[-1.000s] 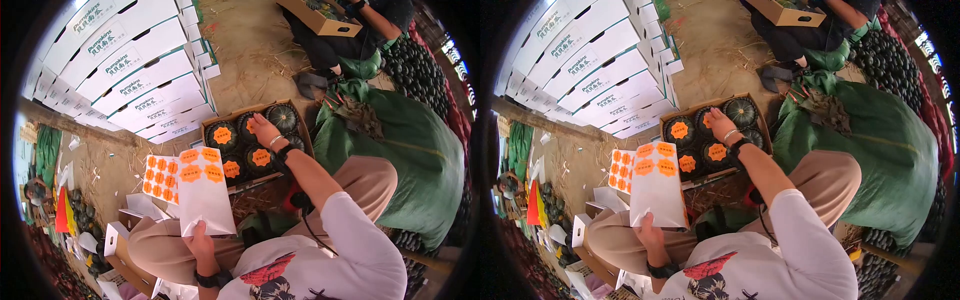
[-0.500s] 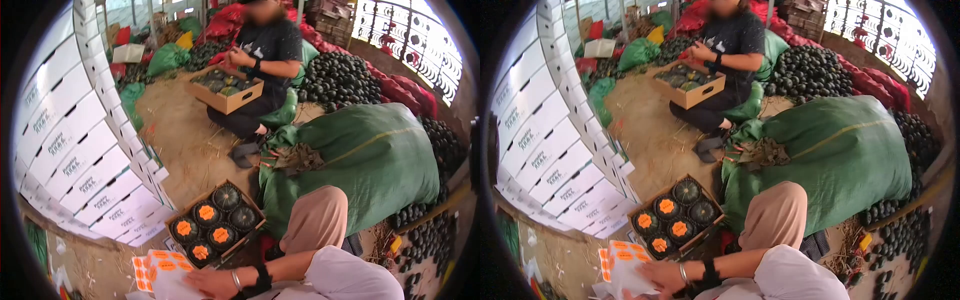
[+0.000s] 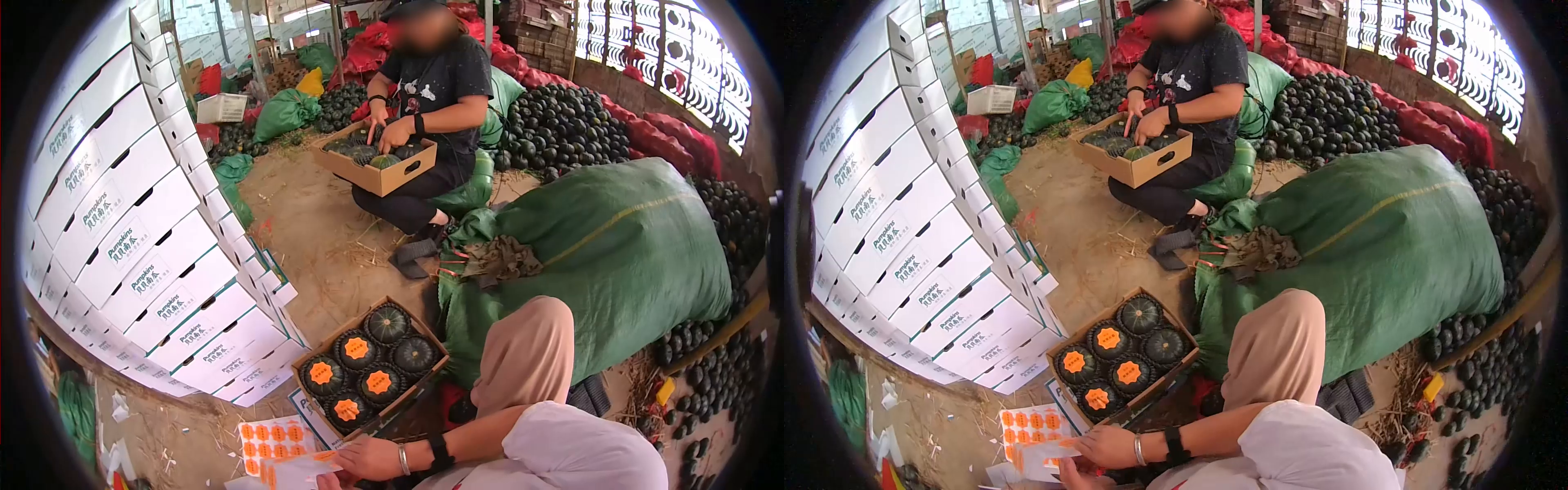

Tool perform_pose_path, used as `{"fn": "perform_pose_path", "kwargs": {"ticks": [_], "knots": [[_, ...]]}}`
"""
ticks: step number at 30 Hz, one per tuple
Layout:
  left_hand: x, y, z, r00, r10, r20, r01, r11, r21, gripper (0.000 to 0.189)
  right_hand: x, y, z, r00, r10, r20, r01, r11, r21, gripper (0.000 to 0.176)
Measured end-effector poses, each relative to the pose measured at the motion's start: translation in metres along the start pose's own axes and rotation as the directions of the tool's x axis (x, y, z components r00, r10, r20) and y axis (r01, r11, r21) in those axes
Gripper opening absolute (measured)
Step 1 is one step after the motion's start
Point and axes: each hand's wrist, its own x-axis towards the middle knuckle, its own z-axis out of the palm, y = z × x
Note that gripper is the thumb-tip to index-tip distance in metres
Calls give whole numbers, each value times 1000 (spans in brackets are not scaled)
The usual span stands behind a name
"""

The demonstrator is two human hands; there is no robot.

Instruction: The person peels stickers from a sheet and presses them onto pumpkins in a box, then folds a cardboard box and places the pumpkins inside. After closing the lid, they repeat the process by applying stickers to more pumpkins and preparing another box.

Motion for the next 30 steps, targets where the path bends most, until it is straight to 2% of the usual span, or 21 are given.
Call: {"fn": "perform_pose_path", "kwargs": {"ticks": [2, 5, 8, 11, 12, 13, 14, 20, 22, 24, 26, 28, 30], "knots": [[0, -3, 0, 1000, -19, -2, 19, 1000, -12, 38, -3, 2, 3, 998, -31, -63, 27, 997, -71, 30], [1, -10, 3, 997, -65, -28, 64, 997, -49, 37, -2, 0, 8, 993, 6, 117, -6, 1000, 3, 24], [3, -15, 6, 993, -106, -49, 102, 991, -84, 36, -5, -2, 22, 999, -29, 32, 31, 998, -63, 21], [6, -18, 9, 989, -134, -65, 127, 985, -114, 35, -4, -4, 15, 988, -62, -144, 71, 996, 57, 23], [6, -19, 10, 987, -142, -69, 133, 983, -125, 35, -3, -7, 5, 998, 67, 5, -67, 986, 153, 24], [6, -21, 11, 986, -151, -72, 141, 981, -136, 35, 6, -14, -25, 969, 182, 164, -216, 950, 224, 26], [6, -22, 13, 984, -158, -79, 146, 979, -142, 35, 9, -19, -41, 903, 277, 328, -369, 890, 266, 27], [4, -59, 18, 974, -170, -147, 126, 955, -270, 33, -2, 9, -27, 948, 214, 236, -317, 713, 625, 25], [-4, -64, 14, 957, -245, -155, 190, 934, -304, 32, -3, 14, -29, 823, 285, 491, -562, 529, 635, 24], [-1, -21, 9, 921, -365, -133, 314, 902, -297, 29, -10, 19, -21, 852, 319, 414, -522, 565, 639, 23], [0, -7, 12, 856, -493, -154, 398, 819, -412, 30, -19, 30, -4, 849, 341, 404, -528, 494, 691, 20], [0, -11, 11, 840, -515, -172, 395, 797, -457, 33, -19, 38, -12, 595, 435, 675, -766, 52, 641, 17], [1, -17, 10, 830, -527, -186, 385, 780, -493, 36, -26, 63, -20, 599, 597, 533, -769, 243, 591, 13]]}}
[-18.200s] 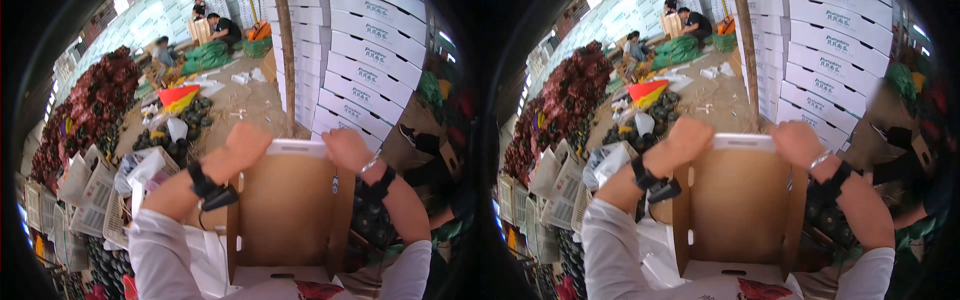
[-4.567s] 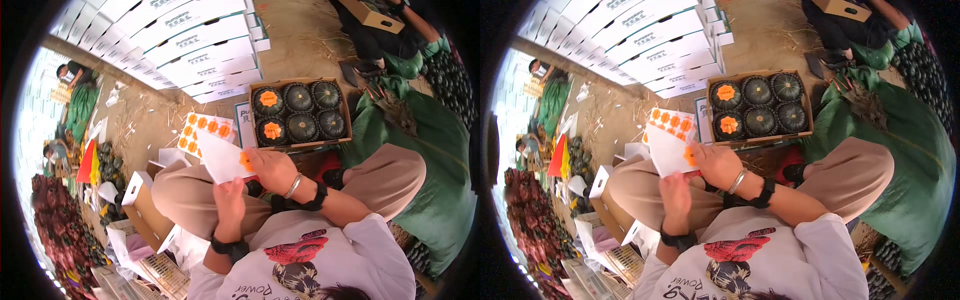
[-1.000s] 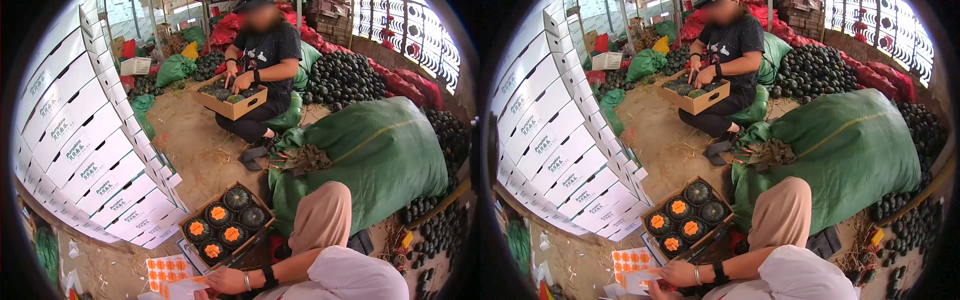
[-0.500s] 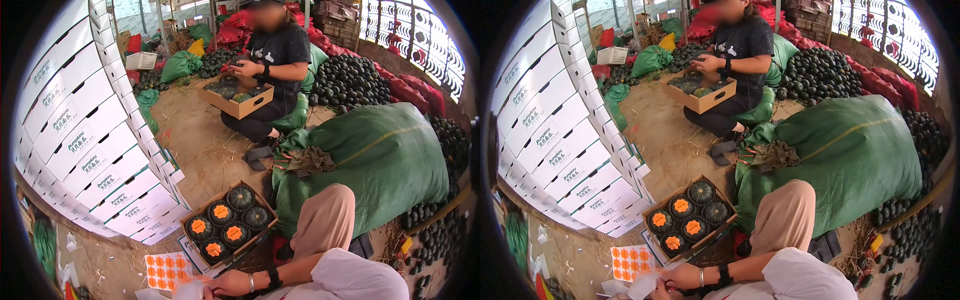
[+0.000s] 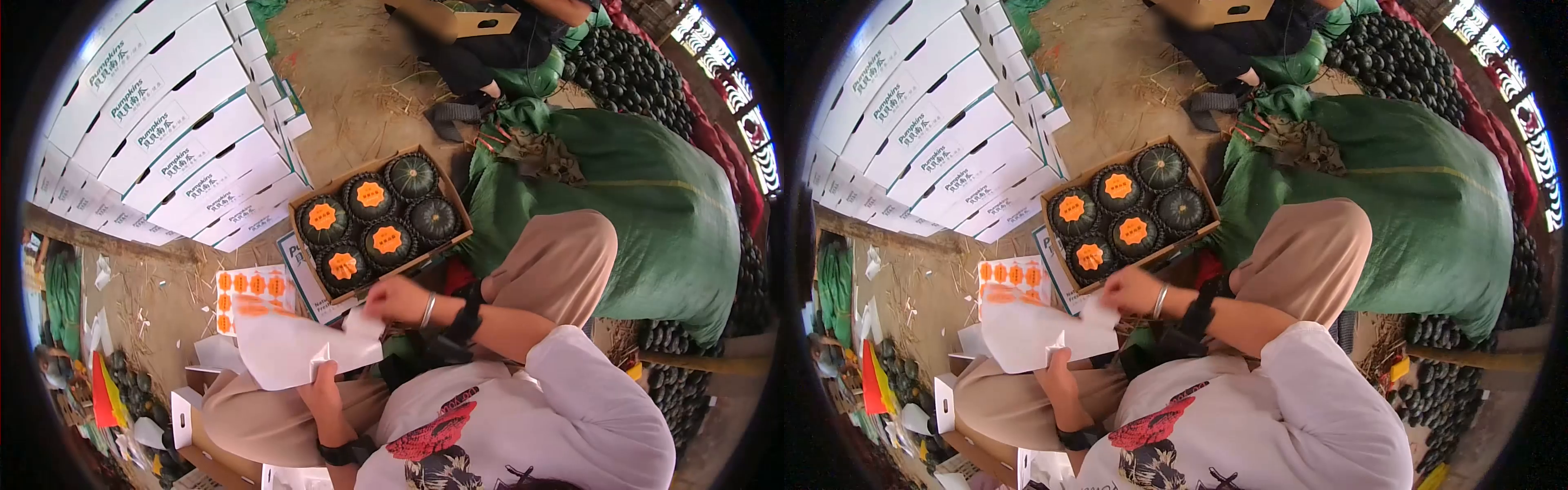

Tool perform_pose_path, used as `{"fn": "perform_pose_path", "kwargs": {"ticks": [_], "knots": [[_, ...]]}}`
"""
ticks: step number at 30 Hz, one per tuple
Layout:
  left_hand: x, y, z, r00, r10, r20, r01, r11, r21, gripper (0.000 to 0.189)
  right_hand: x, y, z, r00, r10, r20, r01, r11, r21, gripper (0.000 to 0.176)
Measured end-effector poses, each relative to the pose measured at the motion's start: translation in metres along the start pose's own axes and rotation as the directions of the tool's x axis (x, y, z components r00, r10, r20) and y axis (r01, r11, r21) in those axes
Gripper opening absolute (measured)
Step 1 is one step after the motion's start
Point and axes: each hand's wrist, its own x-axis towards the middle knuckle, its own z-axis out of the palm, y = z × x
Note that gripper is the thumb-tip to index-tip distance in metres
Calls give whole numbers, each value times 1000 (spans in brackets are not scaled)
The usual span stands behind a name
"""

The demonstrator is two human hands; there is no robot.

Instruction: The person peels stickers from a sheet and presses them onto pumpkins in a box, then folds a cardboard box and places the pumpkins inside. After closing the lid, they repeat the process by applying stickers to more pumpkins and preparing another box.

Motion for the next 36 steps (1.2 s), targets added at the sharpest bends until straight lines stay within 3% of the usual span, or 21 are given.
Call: {"fn": "perform_pose_path", "kwargs": {"ticks": [1, 2, 3, 4, 5, 6, 8, 11, 14, 18, 21, 24, 26, 27, 30, 31, 34, 35, 36], "knots": [[3, -1, 0, 1000, -1, -10, 1, 1000, -14, 37, 11, 19, -21, 964, -126, -235, 94, 985, -144, 13], [5, -4, -1, 1000, -5, -22, 4, 1000, -30, 38, 22, 38, -45, 860, -273, -431, 146, 941, -305, 14], [8, -9, -4, 999, 33, 8, -33, 999, 26, 37, 27, 41, -71, 671, -463, -579, 136, 845, -518, 14], [12, -18, -7, 997, 72, 42, -75, 994, 82, 37, 36, 47, -101, 504, -709, -494, 36, 589, -807, 15], [14, -22, -8, 991, 108, 79, -118, 984, 135, 36, 39, 47, -126, 419, -805, -419, -28, 450, -892, 15], [13, -19, -6, 990, 87, 111, -101, 987, 122, 36, 38, 45, -143, 401, -847, -349, -54, 358, -932, 14], [11, -8, -2, 983, 49, 177, -68, 993, 101, 35, 38, 53, -164, 451, -868, -208, -58, 204, -977, 11], [14, -15, -2, 985, 87, 148, -92, 995, 25, 35, 35, 76, -169, 683, -700, -210, -50, 242, -969, 4], [16, -17, -4, 971, 118, 207, -143, 983, 113, 34, 41, 107, -156, 741, -655, -150, -18, 204, -979, 4], [14, -13, 0, 975, 118, 188, -139, 985, 106, 31, 37, 112, -150, 676, -718, -165, -22, 204, -979, 12], [16, -10, 1, 975, 125, 185, -145, 985, 95, 29, 30, 106, -150, 818, -553, -158, -14, 255, -967, 19], [16, -11, 0, 986, 68, 155, -80, 994, 77, 29, 44, 115, -149, 767, -556, -322, -91, 402, -911, 31], [13, -3, 0, 995, -50, 89, 39, 992, 117, 29, 42, 114, -135, 768, -561, -311, -187, 268, -945, 38], [13, -4, -1, 998, 2, 70, -6, 998, 59, 29, 41, 110, -131, 762, -570, -306, -236, 196, -952, 42], [19, -11, 2, 987, 159, 17, -156, 982, -105, 29, 29, 94, -117, 851, -213, -480, -421, 268, -866, 43], [20, -13, 3, 979, 204, 6, -202, 970, -139, 28, 25, 62, -113, 881, 127, -456, -471, 330, -818, 43], [12, -22, -2, 975, 222, 25, -216, 965, -149, 32, -5, 12, -63, 902, -294, -317, -294, 121, -948, 43], [9, -23, -6, 977, 210, 36, -204, 970, -132, 34, -9, -4, -44, 919, -348, -187, -34, 401, -915, 40], [4, -22, -11, 984, 172, 48, -163, 975, -148, 39, -14, -20, -25, 901, -423, -94, 219, 631, -744, 38]]}}
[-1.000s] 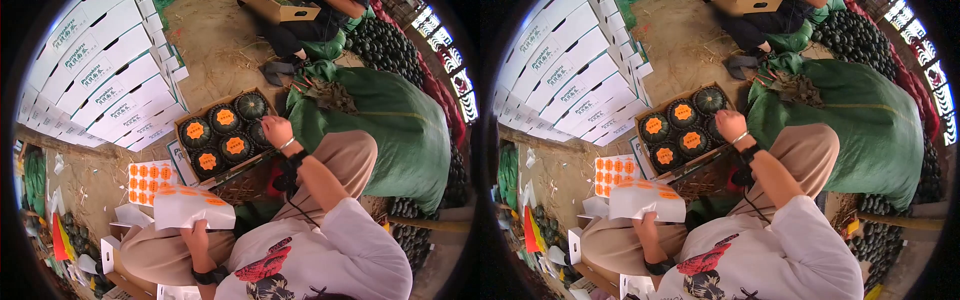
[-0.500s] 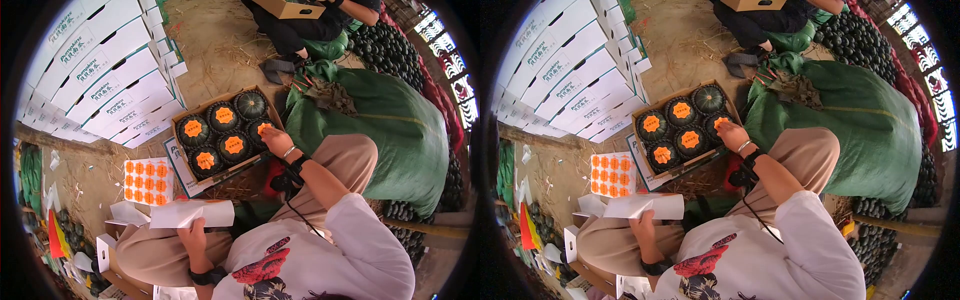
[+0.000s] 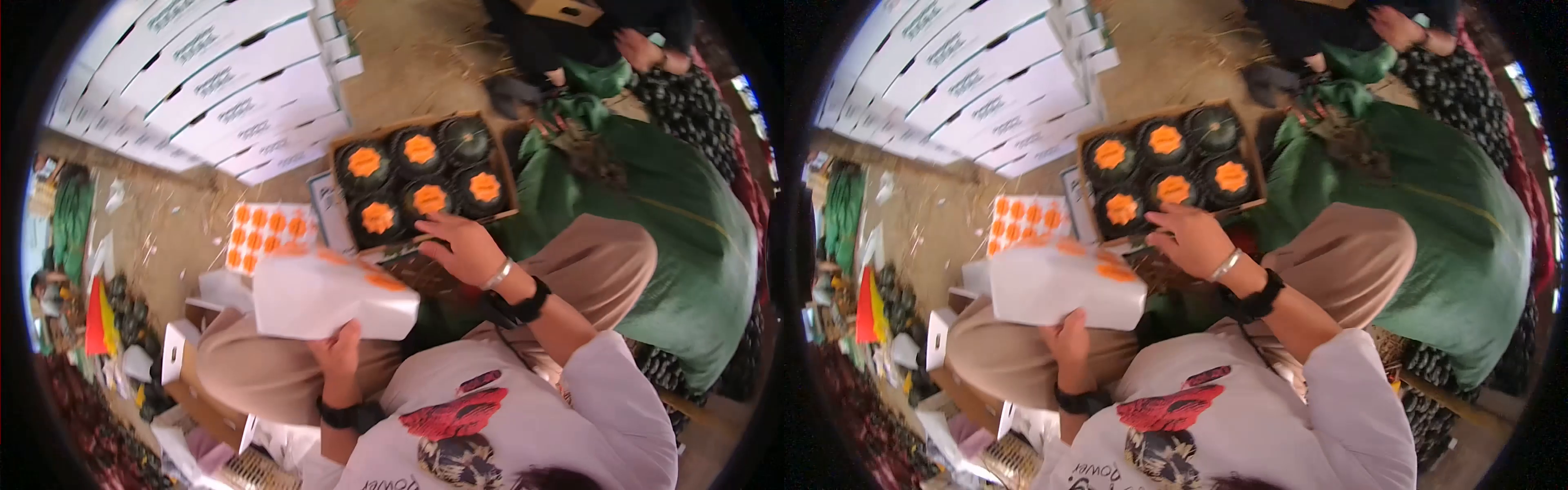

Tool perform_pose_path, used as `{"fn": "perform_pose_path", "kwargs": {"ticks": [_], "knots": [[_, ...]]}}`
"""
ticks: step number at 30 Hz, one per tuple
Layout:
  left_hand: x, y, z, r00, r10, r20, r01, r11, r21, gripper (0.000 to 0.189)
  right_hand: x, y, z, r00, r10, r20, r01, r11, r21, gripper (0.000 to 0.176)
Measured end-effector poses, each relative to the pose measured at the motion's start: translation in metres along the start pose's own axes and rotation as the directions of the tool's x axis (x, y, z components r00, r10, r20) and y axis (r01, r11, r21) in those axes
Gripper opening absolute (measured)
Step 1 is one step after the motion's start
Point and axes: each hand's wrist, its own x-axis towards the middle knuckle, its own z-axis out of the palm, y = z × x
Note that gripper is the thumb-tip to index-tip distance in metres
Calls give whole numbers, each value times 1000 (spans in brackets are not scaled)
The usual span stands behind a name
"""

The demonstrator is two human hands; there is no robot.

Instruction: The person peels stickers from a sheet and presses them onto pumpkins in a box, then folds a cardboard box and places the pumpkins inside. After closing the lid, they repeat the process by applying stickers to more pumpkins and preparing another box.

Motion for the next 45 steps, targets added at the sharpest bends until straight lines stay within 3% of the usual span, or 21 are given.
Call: {"fn": "perform_pose_path", "kwargs": {"ticks": [1, 4, 7, 11, 13, 14, 15, 16, 17, 19, 20, 25, 28, 31, 34, 35, 39, 42, 43, 44, 45], "knots": [[-2, 2, 2, 999, -33, 20, 33, 999, -28, 43, 0, -23, -6, 994, -102, -45, 111, 931, 347, 37], [-1, 0, 4, 999, -7, 45, 18, 963, -267, 54, 7, -74, -14, 921, -90, 379, -27, 956, 291, 41], [2, 3, 5, 997, -28, 73, 59, 881, -470, 59, 10, -69, 6, 930, -161, 330, -15, 882, 472, 30], [1, 23, 11, 983, -128, 130, 178, 836, -518, 57, 12, -46, 15, 860, 60, 507, -444, 578, 685, 17], [5, 13, 5, 989, -147, 31, 147, 914, -377, 55, 18, -17, 20, 813, 110, 572, -564, 393, 726, 15], [6, 9, 4, 989, -144, -19, 132, 945, -298, 54, 27, 5, 14, 861, 175, 477, -480, 587, 652, 17], [6, 8, 6, 991, -128, -49, 108, 948, -298, 52, 37, 44, 22, 961, 177, 212, -272, 740, 615, 16], [5, 8, 8, 990, -110, -84, 80, 951, -297, 49, 50, 89, 29, 964, 240, -118, -197, 935, 297, 18], [9, 7, 13, 989, -87, -119, 48, 952, -302, 47, 72, 127, 2, 839, 272, -471, -337, 940, -58, 18], [11, 1, 10, 989, -86, -124, 53, 968, -247, 45, 89, 179, -16, 803, -50, -594, -185, 927, -327, 13], [12, -1, 9, 988, -85, -130, 56, 975, -217, 44, 96, 188, -27, 808, -144, -571, -143, 893, -427, 13], [19, 2, 15, 994, -90, -60, 80, 985, -154, 42, 117, 217, -16, 959, 29, -283, -200, 777, -597, 8], [22, 4, 17, 991, -120, -56, 113, 988, -109, 41, 102, 221, 3, 951, -164, -262, -19, 814, -580, 21], [24, 2, 21, 989, -133, -62, 127, 987, -95, 40, 100, 220, -7, 994, 90, -69, -113, 848, -519, 26], [30, 1, 26, 993, -113, -33, 111, 991, -76, 39, 116, 230, -1, 999, -18, -48, -27, 625, -780, 35], [29, 2, 26, 994, -110, -22, 108, 992, -61, 39, 119, 230, 9, 985, 101, -138, -166, 748, -642, 46], [30, 10, 25, 988, -102, -119, 90, 991, -102, 40, 102, 205, 20, 967, 186, -177, -257, 702, -665, 52], [28, 11, 19, 989, -21, -149, -2, 988, -157, 40, 99, 150, -6, 810, 581, 75, -463, 713, -526, 44], [23, 16, 22, 980, 3, -199, -37, 985, -168, 39, 95, 152, -8, 763, 558, 328, -393, 802, -450, 40], [21, 19, 22, 968, 24, -248, -69, 982, -175, 38, 79, 117, -14, 850, 483, 213, -326, 797, -508, 36], [20, 18, 19, 959, 53, -278, -108, 977, -186, 39, 65, 100, -4, 919, 385, 90, -328, 870, -369, 34]]}}
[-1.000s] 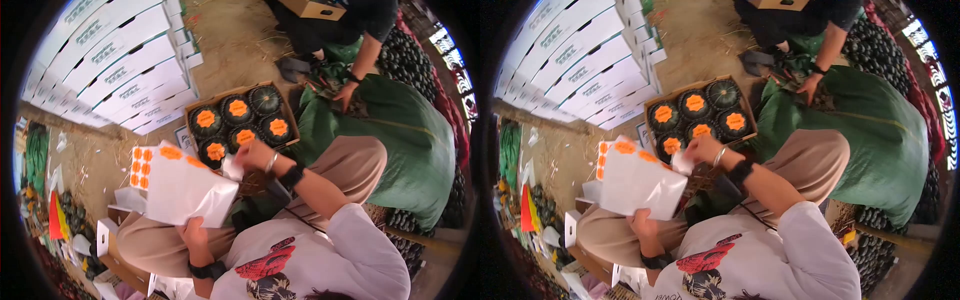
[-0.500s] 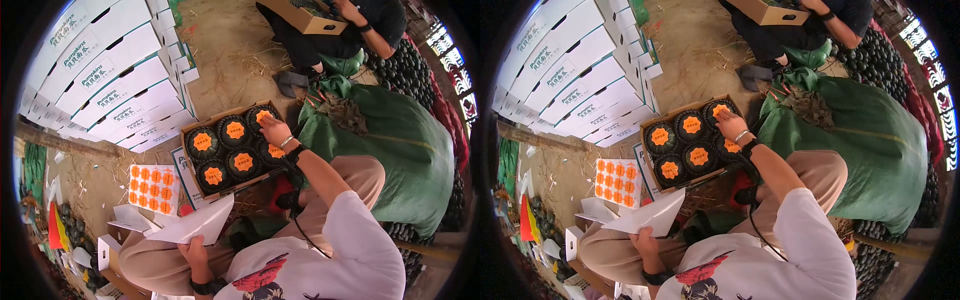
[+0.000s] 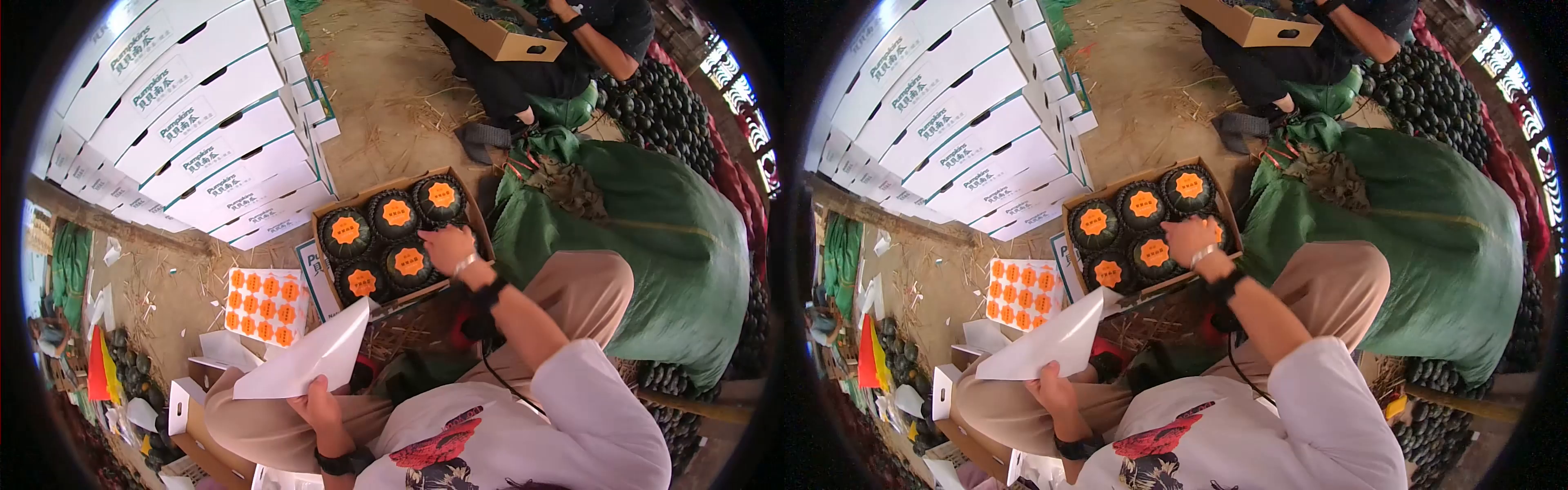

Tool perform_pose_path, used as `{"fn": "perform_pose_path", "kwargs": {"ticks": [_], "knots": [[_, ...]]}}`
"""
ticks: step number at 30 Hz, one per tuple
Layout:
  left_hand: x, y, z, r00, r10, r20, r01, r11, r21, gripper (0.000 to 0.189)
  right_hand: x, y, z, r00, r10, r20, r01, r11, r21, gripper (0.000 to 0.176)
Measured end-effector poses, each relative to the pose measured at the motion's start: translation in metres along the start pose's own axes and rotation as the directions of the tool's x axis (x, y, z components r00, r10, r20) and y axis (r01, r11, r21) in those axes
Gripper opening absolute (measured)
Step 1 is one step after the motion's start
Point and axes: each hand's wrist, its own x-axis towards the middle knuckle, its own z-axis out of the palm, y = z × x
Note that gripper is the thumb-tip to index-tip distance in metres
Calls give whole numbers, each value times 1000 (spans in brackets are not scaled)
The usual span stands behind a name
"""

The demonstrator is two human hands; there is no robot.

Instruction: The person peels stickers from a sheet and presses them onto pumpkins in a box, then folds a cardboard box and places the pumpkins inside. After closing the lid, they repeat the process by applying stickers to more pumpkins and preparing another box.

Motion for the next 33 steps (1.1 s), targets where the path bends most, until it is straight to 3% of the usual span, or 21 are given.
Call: {"fn": "perform_pose_path", "kwargs": {"ticks": [1, 3, 4, 5, 7, 9, 11, 13, 16, 17, 19, 20, 21, 23, 25, 27, 28, 29, 30, 31, 33], "knots": [[0, -2, -4, 999, 33, -28, -33, 999, -21, 39, -18, -13, 7, 986, -39, -164, 63, 988, 142, 32], [-4, -2, -14, 999, 38, -18, -38, 998, -47, 42, -54, -58, 2, 965, -256, 53, 191, 829, 525, 35], [-5, 0, -19, 1000, 15, 20, -14, 998, -55, 43, -73, -79, 5, 910, -353, 218, 6, 535, 845, 38], [-5, 2, -23, 998, 0, 56, 4, 998, -66, 45, -88, -98, 7, 806, -505, 308, -258, 167, 951, 43], [-11, 8, -27, 981, -54, 187, 43, 997, 66, 50, -104, -126, 7, 721, -663, 202, -545, -363, 755, 48], [-21, 16, -31, 968, -136, 210, 51, 929, 367, 52, -97, -142, 9, 894, -426, 140, -373, -532, 761, 44], [-16, 14, -49, 943, -98, 318, 97, 995, 18, 54, -92, -137, 5, 903, -418, 100, -319, -495, 808, 43], [-8, 14, -65, 948, -14, 318, 182, 844, -504, 56, -85, -136, 0, 904, -427, 30, -228, -421, 878, 45], [10, 75, -66, 900, -105, 422, 285, 875, -391, 55, -76, -136, -6, 873, -485, -55, -78, -251, 965, 49], [19, 77, -73, 924, -63, 377, 102, 991, -86, 53, -72, -139, -7, 853, -516, -73, -27, -182, 983, 50], [38, 84, -89, 941, 60, 332, -243, 804, 543, 50, -62, -149, -14, 805, -586, -94, 79, -51, 996, 51], [54, 94, -99, 948, 157, 278, -288, 797, 531, 49, -59, -155, -20, 787, -604, -124, 109, -63, 992, 55], [68, 113, -103, 944, 255, 210, -329, 782, 529, 49, -50, -151, -21, 738, -675, 12, -67, -55, 996, 56], [88, 161, -106, 920, 383, 85, -349, 701, 622, 51, -46, -150, -27, 824, -562, 78, -83, 16, 996, 52], [126, 150, -130, 897, 435, 73, -428, 820, 379, 54, -30, -132, -13, 857, -503, 111, 7, 228, 974, 45], [150, 107, -140, 927, 375, -26, -330, 845, 421, 57, -34, -111, -4, 896, -371, 246, -186, 190, 964, 42], [177, 56, -177, 971, 206, -121, -159, 935, 316, 58, -36, -99, 8, 895, -322, 309, -256, 198, 946, 41], [181, 28, -175, 964, 190, -186, -61, 837, 543, 64, -35, -88, 20, 890, -265, 371, -326, 201, 924, 40], [203, -36, -205, 954, 264, -140, -174, 872, 457, 63, -34, -80, 25, 890, -271, 366, -296, 266, 917, 38], [214, -92, -227, 918, 315, -240, -105, 777, 621, 61, -31, -73, 29, 893, -271, 359, -264, 330, 906, 36], [198, -123, -195, 905, 138, -402, 78, 876, 477, 60, -21, -59, 27, 935, -232, 266, -128, 480, 868, 33]]}}
